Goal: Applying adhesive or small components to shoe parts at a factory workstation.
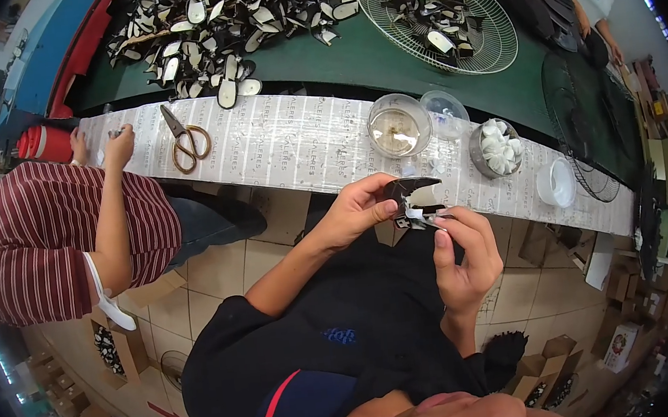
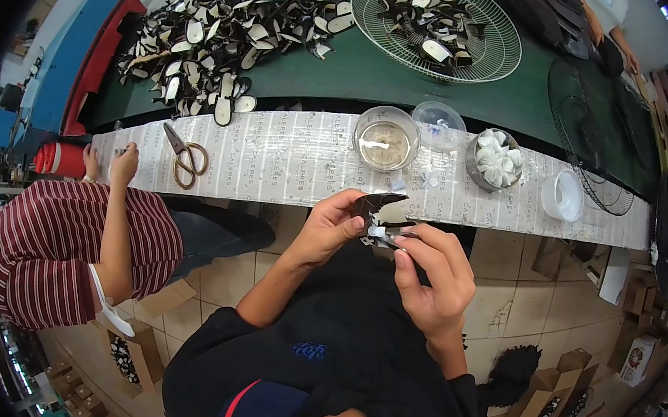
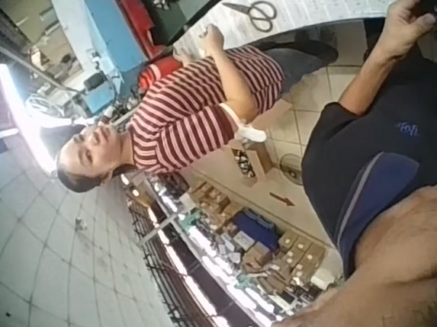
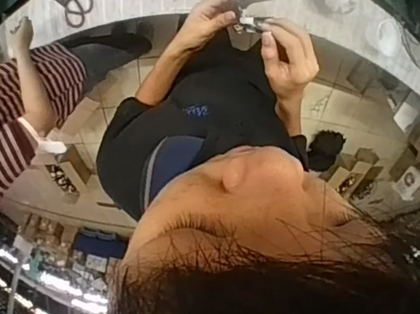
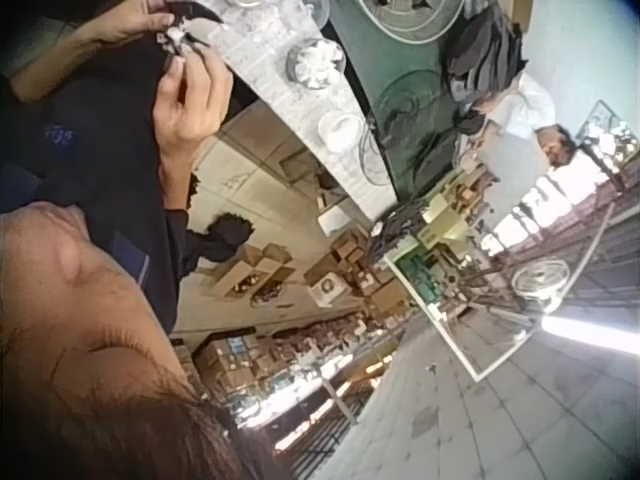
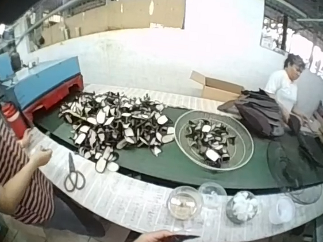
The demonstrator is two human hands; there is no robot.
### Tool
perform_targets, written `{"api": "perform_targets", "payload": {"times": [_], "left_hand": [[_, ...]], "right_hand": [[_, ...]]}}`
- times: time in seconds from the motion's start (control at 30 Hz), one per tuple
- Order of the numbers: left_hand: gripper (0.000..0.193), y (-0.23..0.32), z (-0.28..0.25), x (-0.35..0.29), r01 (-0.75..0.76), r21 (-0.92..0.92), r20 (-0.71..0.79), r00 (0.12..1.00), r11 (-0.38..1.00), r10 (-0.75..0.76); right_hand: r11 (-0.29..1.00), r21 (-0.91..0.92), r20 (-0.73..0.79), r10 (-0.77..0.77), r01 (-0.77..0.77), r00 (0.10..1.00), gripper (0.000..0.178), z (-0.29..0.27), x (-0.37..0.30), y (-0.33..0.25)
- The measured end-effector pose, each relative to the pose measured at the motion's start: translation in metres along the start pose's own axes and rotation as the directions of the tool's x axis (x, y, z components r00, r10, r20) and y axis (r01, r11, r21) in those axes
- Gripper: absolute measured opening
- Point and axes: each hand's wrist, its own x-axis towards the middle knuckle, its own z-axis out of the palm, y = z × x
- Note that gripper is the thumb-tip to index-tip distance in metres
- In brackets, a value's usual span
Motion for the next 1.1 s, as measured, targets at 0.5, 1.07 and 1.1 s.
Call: {"api": "perform_targets", "payload": {"times": [0.5, 1.07, 1.1], "left_hand": [[0.036, -0.007, -0.003, -0.01, -0.049, -0.088, 0.024, 0.998, 0.995, 0.051], [0.033, 0.002, -0.022, -0.017, -0.006, 0.062, -0.08, 0.997, 0.998, 0.011], [0.034, 0.008, -0.021, -0.02, -0.019, -0.01, -0.093, 0.996, 1.0, 0.018]], "right_hand": [[0.416, 0.759, 0.151, 0.636, -0.5, 0.757, 0.028, -0.013, -0.048, 0.082], [0.608, 0.664, 0.125, 0.485, -0.436, 0.865, 0.011, 0.008, -0.028, 0.042], [0.663, 0.612, 0.108, 0.47, -0.431, 0.876, 0.007, 0.011, -0.023, 0.036]]}}
